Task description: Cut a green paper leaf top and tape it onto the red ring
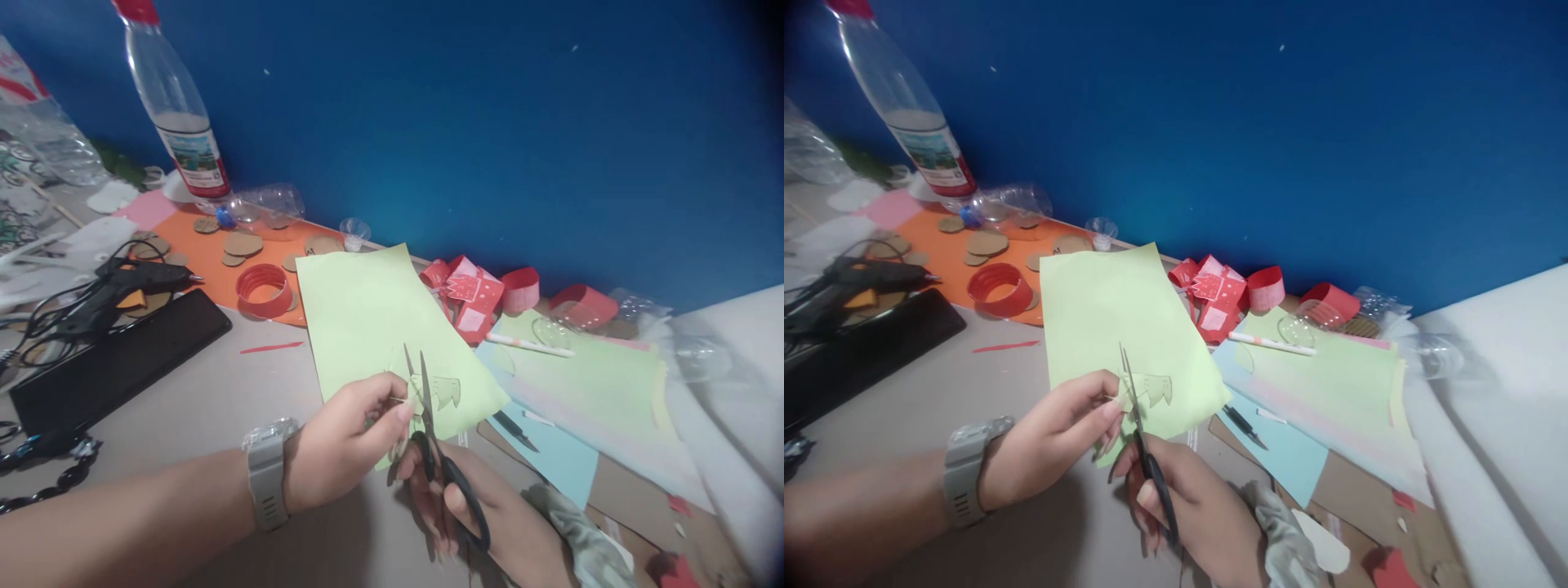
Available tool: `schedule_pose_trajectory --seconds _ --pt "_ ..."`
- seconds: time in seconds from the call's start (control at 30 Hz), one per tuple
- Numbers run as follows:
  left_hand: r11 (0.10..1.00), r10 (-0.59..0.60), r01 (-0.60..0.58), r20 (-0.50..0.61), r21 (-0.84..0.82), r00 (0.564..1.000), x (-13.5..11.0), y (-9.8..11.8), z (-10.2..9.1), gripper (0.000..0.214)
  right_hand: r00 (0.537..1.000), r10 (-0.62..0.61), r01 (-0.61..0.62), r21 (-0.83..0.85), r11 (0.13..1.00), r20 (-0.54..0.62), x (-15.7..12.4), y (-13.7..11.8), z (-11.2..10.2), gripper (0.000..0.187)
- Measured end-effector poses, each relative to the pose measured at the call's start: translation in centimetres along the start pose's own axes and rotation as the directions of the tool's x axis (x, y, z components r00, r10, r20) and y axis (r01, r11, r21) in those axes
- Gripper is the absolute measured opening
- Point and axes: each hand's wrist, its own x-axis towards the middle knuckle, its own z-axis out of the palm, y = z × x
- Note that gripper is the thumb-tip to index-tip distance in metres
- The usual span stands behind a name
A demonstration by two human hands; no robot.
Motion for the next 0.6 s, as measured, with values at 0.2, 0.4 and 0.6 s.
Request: schedule_pose_trajectory --seconds 0.2,0.4,0.6 --pt "1.000 -0.004 0.004 0.005 -0.011 1.000 0.00 -0.09 -0.08 0.023 0.999 0.044 -0.044 -0.006 0.999 -0.007 -0.21 -0.47 0.10 0.058" --pt "1.000 -0.008 0.008 -0.008 0.000 1.000 -0.05 -0.28 -0.17 0.024 0.998 0.062 -0.062 -0.016 0.998 -0.006 -0.09 -0.73 -0.11 0.058" --pt "0.999 -0.025 0.025 -0.016 0.023 1.000 -0.08 -0.27 -0.16 0.022 0.997 0.082 -0.082 0.001 0.997 -0.014 -0.07 -0.45 0.03 0.058"
